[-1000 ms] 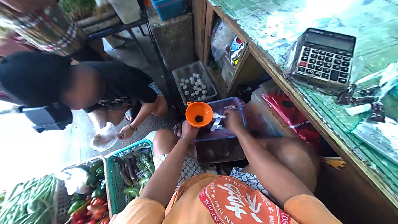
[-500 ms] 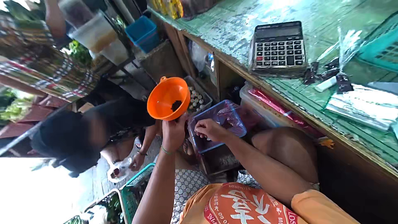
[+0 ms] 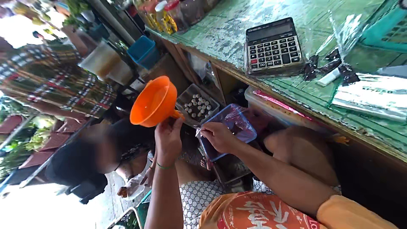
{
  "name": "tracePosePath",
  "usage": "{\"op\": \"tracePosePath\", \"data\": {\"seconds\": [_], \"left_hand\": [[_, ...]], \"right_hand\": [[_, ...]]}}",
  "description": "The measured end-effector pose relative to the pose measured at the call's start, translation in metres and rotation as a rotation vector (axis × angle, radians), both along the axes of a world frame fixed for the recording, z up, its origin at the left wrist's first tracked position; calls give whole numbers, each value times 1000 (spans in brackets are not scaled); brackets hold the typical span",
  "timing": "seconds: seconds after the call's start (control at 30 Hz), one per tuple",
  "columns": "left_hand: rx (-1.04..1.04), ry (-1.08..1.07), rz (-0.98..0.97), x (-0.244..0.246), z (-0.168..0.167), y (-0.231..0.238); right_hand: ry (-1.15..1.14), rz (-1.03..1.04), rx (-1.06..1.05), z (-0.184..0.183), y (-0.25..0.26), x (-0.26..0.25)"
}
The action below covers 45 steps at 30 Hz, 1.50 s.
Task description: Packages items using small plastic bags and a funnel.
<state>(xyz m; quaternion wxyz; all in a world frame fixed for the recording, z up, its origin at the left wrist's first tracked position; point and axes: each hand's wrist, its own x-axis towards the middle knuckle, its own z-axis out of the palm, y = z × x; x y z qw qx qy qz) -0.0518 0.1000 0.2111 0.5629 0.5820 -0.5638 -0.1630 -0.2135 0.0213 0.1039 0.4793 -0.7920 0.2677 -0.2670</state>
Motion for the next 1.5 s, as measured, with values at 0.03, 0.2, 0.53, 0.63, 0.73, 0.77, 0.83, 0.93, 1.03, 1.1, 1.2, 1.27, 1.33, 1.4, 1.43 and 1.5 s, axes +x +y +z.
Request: {"op": "tracePosePath", "data": {"seconds": [0.03,0.2,0.53,0.63,0.73,0.77,0.83,0.93,1.03,1.1,1.2,1.27,1.33,1.4,1.43,1.5], "left_hand": [[-9,1,-2,-2,-1,1],[-83,-57,-2,-4,7,-5],[-85,-38,-23,1,12,-8],[-92,-17,-17,1,18,-6],[-121,-23,-18,3,24,-3],[-134,-29,-8,3,25,-2],[-167,-36,-5,3,28,1],[-223,-29,-11,7,30,0],[-226,-32,-16,2,22,-3],[-243,-54,-24,1,21,-10],[-241,-63,-58,0,21,-9],[-244,-65,-81,-1,21,-16],[-262,-57,-82,-1,26,-17],[-250,-55,-67,-4,29,-14],[-248,-51,-67,-7,30,-16],[-271,-55,-62,-7,34,-20]], "right_hand": [[22,8,-10,-5,0,-2],[-55,-98,-173,-7,-3,-5],[-128,65,258,-13,-16,-7],[-169,75,399,-18,-12,-4],[-123,59,415,-13,-9,-4],[-108,48,409,-11,-8,-4],[-126,28,380,-1,-1,-7],[-130,37,157,11,3,-6],[-78,-10,85,-14,-3,1],[-95,-46,9,-3,-5,-2],[-76,-69,-32,-20,-11,-6],[-99,-110,-47,-15,-14,-7],[-127,-129,-88,-10,-15,-9],[-132,-135,-81,-20,-15,-7],[-127,-142,-76,-18,-15,-7],[-125,-149,-95,-11,-19,-7]]}}
